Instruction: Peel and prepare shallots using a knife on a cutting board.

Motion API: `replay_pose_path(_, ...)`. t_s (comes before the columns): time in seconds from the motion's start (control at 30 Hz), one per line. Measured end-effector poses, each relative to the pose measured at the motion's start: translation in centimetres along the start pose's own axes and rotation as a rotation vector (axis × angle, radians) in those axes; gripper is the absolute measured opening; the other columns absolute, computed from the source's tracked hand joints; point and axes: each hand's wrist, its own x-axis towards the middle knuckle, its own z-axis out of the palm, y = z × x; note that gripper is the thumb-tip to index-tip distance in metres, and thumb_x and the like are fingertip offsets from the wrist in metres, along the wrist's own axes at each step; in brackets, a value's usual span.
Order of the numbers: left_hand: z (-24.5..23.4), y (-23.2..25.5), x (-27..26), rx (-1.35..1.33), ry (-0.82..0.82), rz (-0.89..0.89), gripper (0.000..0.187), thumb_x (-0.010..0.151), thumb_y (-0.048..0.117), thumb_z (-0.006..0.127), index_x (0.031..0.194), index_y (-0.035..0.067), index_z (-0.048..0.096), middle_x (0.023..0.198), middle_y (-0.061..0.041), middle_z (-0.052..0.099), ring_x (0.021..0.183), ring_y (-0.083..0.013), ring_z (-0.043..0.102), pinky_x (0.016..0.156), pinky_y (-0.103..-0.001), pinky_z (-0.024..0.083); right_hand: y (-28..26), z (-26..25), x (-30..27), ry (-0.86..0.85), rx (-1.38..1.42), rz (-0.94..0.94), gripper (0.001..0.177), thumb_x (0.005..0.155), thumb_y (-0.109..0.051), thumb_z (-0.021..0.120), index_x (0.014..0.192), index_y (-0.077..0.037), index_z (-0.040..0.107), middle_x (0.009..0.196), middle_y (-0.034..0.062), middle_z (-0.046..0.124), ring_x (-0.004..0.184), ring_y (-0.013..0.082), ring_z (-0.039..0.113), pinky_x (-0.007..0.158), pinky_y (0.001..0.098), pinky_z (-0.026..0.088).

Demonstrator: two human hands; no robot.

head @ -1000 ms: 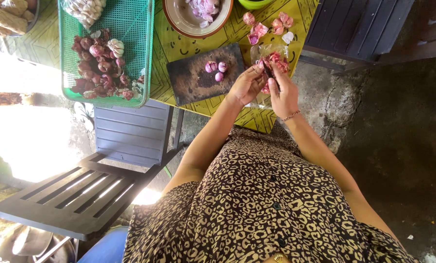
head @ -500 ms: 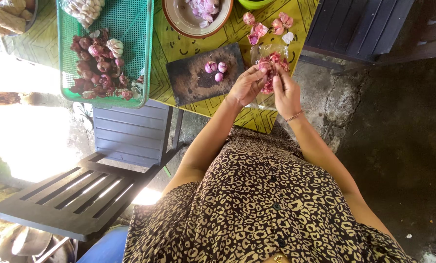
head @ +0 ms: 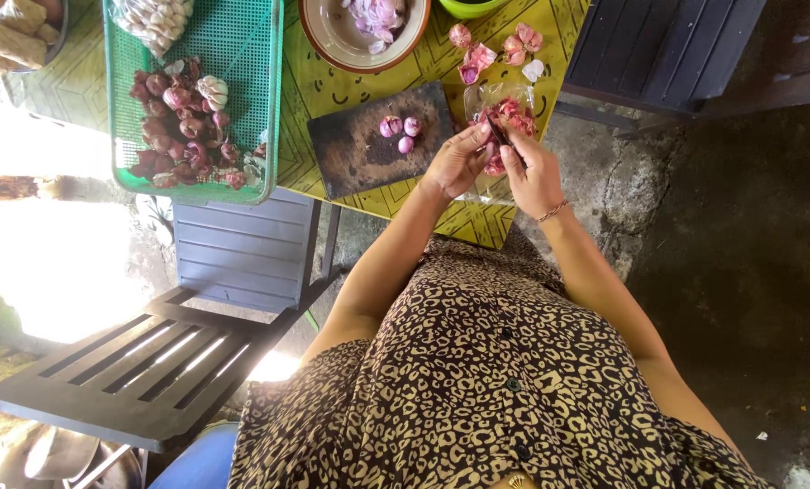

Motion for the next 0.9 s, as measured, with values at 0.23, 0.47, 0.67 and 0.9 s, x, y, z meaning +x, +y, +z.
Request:
replay_pose_path(0.23,0.3,1.3,-0.4,-0.019,0.022,-0.131,0.018,0.098,0.018,0.073,0.108,0.003,0.072,0.097,-0.006,0.073,0.083,-0.011,0.071,0.074,-0.018,0.061,0.7,-1.2,0.0,-0.006,0.016,-0.135,0.035,0.107,-0.012,0.062,0.14,-0.002,0.065,0.114,0.0167,0.075,0.091,0.0238,0.072,0.079,0.0346,0.057)
replay_pose_path(0.47,2.2,2.6,-1.8,0.189,-0.048,-0.131,0.019,0.098,0.016,0.069,0.109,0.002,0.073,0.095,-0.006,0.074,0.079,-0.0114,0.068,0.069,-0.022,0.059,4.3,0.6,-0.5,-0.01,0.133,0.04,0.032,0.111,-0.016,0.061,0.141,-0.005,0.067,0.105,0.0157,0.07,0.084,0.0207,0.066,0.073,0.0335,0.055)
replay_pose_path(0.67,0.4,2.7,-1.2,0.272,-0.049,-0.073,0.021,0.097,0.013,0.072,0.115,0.002,0.071,0.097,-0.003,0.073,0.082,-0.0118,0.066,0.073,-0.026,0.056,3.8,1.5,-0.3,-0.016,0.215,0.127,0.035,0.111,-0.017,0.058,0.143,-0.007,0.065,0.1,0.0083,0.072,0.082,0.0125,0.062,0.072,0.0293,0.052)
replay_pose_path(0.9,-2.5,1.9,0.3,0.323,-0.03,-0.039,0.012,0.1,0.013,0.072,0.108,0.006,0.067,0.095,-0.001,0.07,0.083,-0.0107,0.066,0.071,-0.026,0.055,5.7,3.7,-0.1,0.086,0.141,0.121,0.033,0.109,-0.017,0.062,0.139,-0.004,0.065,0.102,0.0064,0.076,0.087,0.0088,0.064,0.075,0.0286,0.054)
